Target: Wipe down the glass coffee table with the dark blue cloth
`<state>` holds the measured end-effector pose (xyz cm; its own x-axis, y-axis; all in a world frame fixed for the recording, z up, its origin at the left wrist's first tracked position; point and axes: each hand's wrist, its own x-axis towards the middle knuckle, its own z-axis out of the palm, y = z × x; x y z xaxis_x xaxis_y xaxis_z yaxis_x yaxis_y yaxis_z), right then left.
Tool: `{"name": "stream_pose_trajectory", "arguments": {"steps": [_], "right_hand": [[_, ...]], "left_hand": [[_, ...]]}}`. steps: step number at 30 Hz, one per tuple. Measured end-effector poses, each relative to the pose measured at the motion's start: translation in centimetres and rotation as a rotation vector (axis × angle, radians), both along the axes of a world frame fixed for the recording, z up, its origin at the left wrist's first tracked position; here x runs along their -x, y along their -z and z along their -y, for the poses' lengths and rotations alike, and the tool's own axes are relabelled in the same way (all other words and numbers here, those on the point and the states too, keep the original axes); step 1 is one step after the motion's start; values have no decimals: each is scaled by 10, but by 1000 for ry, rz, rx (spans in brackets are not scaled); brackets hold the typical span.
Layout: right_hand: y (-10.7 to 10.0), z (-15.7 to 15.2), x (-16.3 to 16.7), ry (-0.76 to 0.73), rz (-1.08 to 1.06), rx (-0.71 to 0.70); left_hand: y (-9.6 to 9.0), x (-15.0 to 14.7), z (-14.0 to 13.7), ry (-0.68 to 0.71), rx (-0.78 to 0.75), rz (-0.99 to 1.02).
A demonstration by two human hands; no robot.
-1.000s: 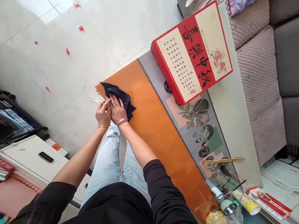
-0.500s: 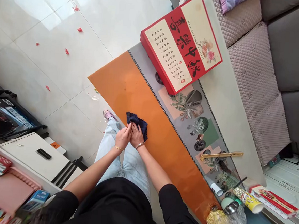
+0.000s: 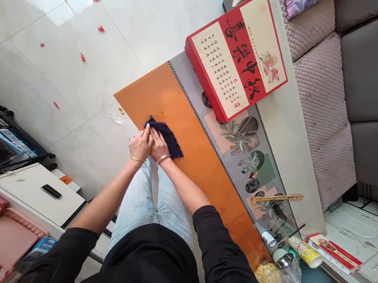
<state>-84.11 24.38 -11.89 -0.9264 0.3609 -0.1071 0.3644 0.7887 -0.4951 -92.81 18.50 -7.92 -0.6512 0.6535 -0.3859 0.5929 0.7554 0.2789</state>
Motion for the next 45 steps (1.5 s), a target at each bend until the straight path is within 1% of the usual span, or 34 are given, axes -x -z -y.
{"name": "stream_pose_trajectory", "arguments": {"steps": [2,4,6,8,10,13,22,24,26,28,30,33,37,40,42,43,45], "right_hand": [[3,-4,30,12,4,-1],[4,-6,45,24,5,-3],[3,-6,45,33,0,2],[2,-4,32,40,-14,6],[1,1,10,39,-34,-1],[-1,9,-33,25,-46,-20],[-14,35,-198,24,65,-75],[-18,39,-222,27,88,-77],[-20,41,-233,23,116,-69],[-21,42,-231,13,132,-56],[-21,40,-219,3,127,-47],[-19,37,-190,-16,110,-30],[-14,33,-144,-25,78,-12],[-11,31,-122,-4,33,0],[-10,31,-123,11,11,21],[-11,31,-130,17,6,31],[-12,32,-155,20,7,47]], "left_hand": [[1,29,-10,9,0,-20],[2,44,-15,16,1,-33],[2,45,-15,16,11,-36],[2,33,-11,31,17,-24],[1,14,-4,70,16,0],[0,-24,7,136,16,49],[-9,-163,30,298,-31,235],[-10,-184,35,312,-42,268],[-9,-194,39,309,-49,282],[-9,-193,43,304,-53,277],[-7,-184,45,301,-49,260],[-5,-161,47,271,-35,215],[-1,-127,43,195,-10,138],[0,-113,38,132,10,101],[-1,-115,37,103,18,100],[-2,-122,37,100,22,109],[-3,-144,39,122,20,142]]}}
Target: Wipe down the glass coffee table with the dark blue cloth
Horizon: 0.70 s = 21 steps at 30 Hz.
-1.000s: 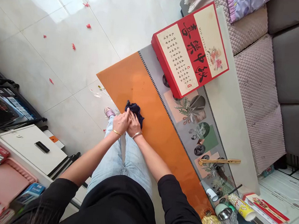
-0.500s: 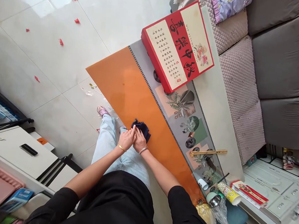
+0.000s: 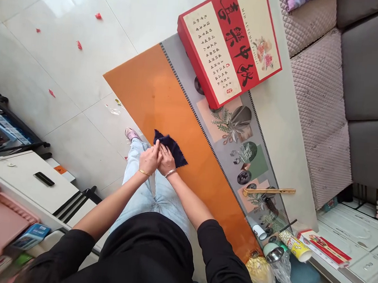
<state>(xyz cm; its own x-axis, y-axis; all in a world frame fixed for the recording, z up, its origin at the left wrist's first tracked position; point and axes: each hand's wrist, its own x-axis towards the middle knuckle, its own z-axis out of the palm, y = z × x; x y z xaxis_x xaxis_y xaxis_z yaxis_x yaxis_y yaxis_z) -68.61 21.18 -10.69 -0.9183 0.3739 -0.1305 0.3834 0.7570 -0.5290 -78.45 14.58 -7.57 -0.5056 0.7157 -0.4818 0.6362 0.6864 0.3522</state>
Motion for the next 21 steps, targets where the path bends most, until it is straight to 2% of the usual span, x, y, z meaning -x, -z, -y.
{"name": "stream_pose_trajectory", "arguments": {"steps": [5,8,11,14,17,21], "right_hand": [[-6,1,-89,-23,27,-7],[-12,-2,-120,-72,53,-3],[-19,-7,-123,-115,67,13],[-21,-10,-110,-46,43,-15],[-15,-9,-93,14,28,-34],[-4,-3,-81,-6,73,-24]], "left_hand": [[-4,-76,8,82,-43,118],[-5,-100,13,68,-59,157],[-2,-97,22,19,-66,133],[6,-83,33,-43,-59,73],[13,-76,41,-98,-70,36],[20,-80,43,-199,-87,19]]}}
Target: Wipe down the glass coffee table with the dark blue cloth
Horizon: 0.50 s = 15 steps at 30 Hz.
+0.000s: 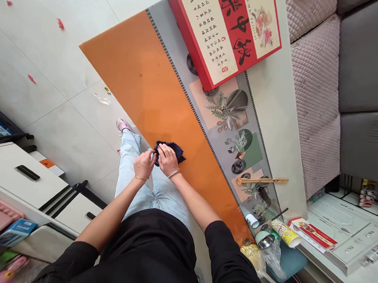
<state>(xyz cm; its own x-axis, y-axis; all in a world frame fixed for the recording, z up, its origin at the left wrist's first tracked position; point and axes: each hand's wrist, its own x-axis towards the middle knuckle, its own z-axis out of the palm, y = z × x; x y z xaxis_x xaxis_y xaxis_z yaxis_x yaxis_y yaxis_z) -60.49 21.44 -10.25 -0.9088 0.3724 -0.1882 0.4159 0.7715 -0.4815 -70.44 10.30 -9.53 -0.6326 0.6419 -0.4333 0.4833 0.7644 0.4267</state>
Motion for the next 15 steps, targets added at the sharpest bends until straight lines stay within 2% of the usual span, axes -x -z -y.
{"name": "stream_pose_trajectory", "arguments": {"steps": [4,6,12,15], "right_hand": [[1,7,3,-30,42,-13],[1,9,15,-42,45,-18],[17,0,96,-18,-21,-21],[19,-3,103,21,-48,-35]], "left_hand": [[4,-3,-2,-97,-42,-5],[5,3,-5,-110,-56,-13],[4,57,-30,-186,32,-83],[1,72,-41,-134,53,-91]]}}
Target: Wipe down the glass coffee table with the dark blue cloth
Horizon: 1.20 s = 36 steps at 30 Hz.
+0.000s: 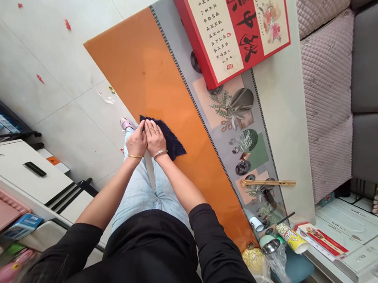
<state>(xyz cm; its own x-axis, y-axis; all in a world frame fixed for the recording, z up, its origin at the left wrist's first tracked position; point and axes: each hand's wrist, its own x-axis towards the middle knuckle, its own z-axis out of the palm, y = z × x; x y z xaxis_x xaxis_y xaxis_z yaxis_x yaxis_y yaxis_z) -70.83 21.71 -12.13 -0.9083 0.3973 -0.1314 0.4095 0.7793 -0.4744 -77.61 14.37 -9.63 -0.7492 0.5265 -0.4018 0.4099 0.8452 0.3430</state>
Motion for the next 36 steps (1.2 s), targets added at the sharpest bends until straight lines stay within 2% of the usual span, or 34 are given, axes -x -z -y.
{"name": "stream_pose_trajectory", "arguments": {"steps": [4,6,8,11,13,17,19,24,30,36], "right_hand": [[-9,4,-44,29,39,22],[-12,4,-56,17,73,33],[-11,2,-47,-3,79,37],[-7,-5,-16,-8,57,30],[-7,-7,-6,-1,53,27],[-15,-5,-24,-33,80,50],[-16,-6,-28,-44,86,57],[-12,-11,-11,-7,61,48],[-17,-10,-29,-82,57,89],[-12,-14,-10,-28,34,72]], "left_hand": [[-8,-27,2,151,67,73],[-11,-39,4,188,107,101],[-11,-35,3,182,137,95],[-10,-9,-3,160,169,54],[-11,2,-4,183,182,49],[-16,-7,3,260,208,119],[-16,-10,4,249,213,123],[-14,3,-2,192,188,76],[-19,-11,7,214,199,113],[-12,2,0,151,149,60]]}}
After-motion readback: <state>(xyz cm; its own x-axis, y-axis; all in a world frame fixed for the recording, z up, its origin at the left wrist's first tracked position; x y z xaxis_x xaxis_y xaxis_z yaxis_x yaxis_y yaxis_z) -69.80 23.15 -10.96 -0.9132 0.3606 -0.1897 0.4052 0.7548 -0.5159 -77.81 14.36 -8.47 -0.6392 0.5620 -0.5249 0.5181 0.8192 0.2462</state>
